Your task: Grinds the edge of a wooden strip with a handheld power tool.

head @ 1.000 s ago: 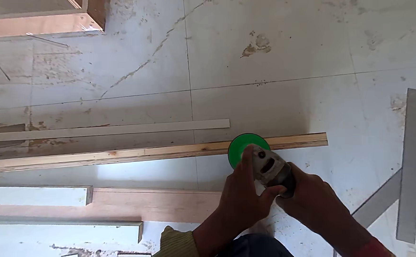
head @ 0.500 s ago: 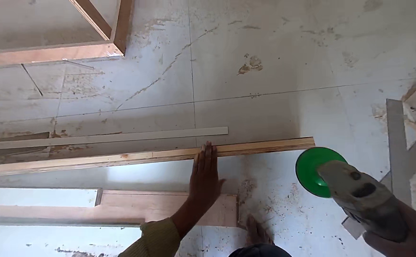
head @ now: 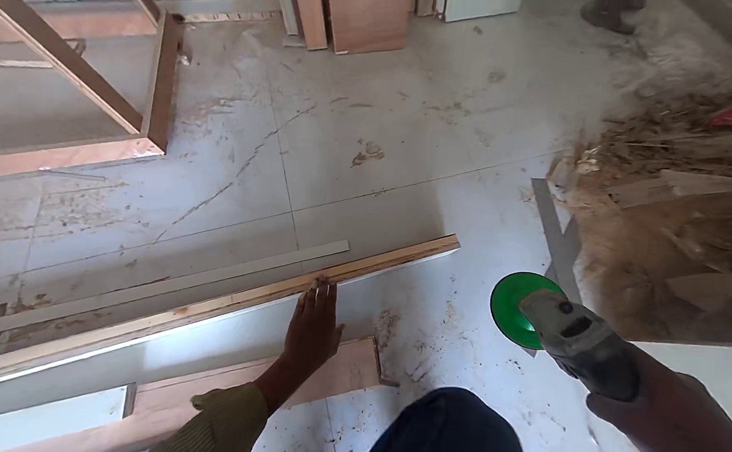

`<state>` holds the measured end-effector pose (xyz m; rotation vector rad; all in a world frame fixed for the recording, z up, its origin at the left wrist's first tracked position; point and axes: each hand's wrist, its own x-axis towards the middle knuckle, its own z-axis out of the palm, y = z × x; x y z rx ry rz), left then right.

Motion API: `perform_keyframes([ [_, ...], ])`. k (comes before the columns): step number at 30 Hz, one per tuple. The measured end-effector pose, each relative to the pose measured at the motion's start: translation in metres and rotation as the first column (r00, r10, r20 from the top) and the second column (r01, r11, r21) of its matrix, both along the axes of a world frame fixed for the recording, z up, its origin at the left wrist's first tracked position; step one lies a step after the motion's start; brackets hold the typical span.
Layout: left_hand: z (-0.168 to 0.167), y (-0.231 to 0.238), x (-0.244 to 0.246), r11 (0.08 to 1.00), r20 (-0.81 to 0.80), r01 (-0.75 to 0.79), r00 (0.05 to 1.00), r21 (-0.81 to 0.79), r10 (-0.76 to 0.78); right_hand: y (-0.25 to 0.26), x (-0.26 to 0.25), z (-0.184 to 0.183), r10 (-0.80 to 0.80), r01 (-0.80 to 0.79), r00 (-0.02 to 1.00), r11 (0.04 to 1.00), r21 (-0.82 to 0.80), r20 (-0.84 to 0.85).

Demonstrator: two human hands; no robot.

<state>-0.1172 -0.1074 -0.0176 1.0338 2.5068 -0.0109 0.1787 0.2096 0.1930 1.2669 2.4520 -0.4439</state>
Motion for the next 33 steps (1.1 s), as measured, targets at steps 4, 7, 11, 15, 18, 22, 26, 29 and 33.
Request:
perform_keyframes([
  [4, 0.017, -0.003, -0.018, 0.999, 0.06, -0.001, 0.998, -0.036, 0.003, 0.005, -0.01, 0.009, -0.007, 0.007, 0.997, 1.0, 0.007, -0.074],
  [7, 0.014, -0.016, -0.025, 0.999, 0.09, 0.021, 0.996, 0.031, -0.023, 0.01, -0.01, -0.011, -0.013, 0.01, 0.99, 1.0, -0.023, -0.137],
  [11, 0.024, -0.036, -0.048, 0.999, 0.067, 0.035, 0.997, 0.011, -0.036, 0.017, -0.03, -0.05, -0.011, -0.016, 0.979, 0.991, -0.132, -0.205],
  [15, 0.061, -0.059, -0.056, 0.957, 0.264, 0.132, 0.962, -0.258, -0.062, 0.016, -0.068, -0.079, 0.035, -0.087, 0.966, 0.977, -0.193, -0.257],
  [18, 0.078, -0.076, -0.073, 0.921, 0.361, 0.285, 0.915, -0.267, -0.179, 0.004, -0.099, -0.098, 0.065, -0.134, 0.955, 0.965, -0.224, -0.289],
  [22, 0.079, -0.088, -0.091, 0.944, 0.243, 0.108, 0.97, -0.312, -0.031, -0.03, -0.145, -0.103, 0.151, -0.23, 0.947, 0.934, -0.273, -0.282],
  [26, 0.045, -0.095, -0.088, 0.883, 0.217, -0.381, 0.87, -0.275, 0.443, -0.078, -0.194, -0.098, 0.265, -0.338, 0.926, 0.9, -0.276, -0.27],
  [29, 0.076, -0.092, -0.067, 0.696, 0.225, -0.712, 0.666, -0.091, 0.711, -0.123, -0.226, -0.106, 0.38, -0.433, 0.896, 0.864, -0.258, -0.229],
  [33, 0.099, -0.107, -0.042, 0.361, 0.442, -0.858, 0.502, 0.366, 0.743, -0.19, -0.267, -0.115, 0.526, -0.548, 0.836, 0.78, -0.304, -0.157],
])
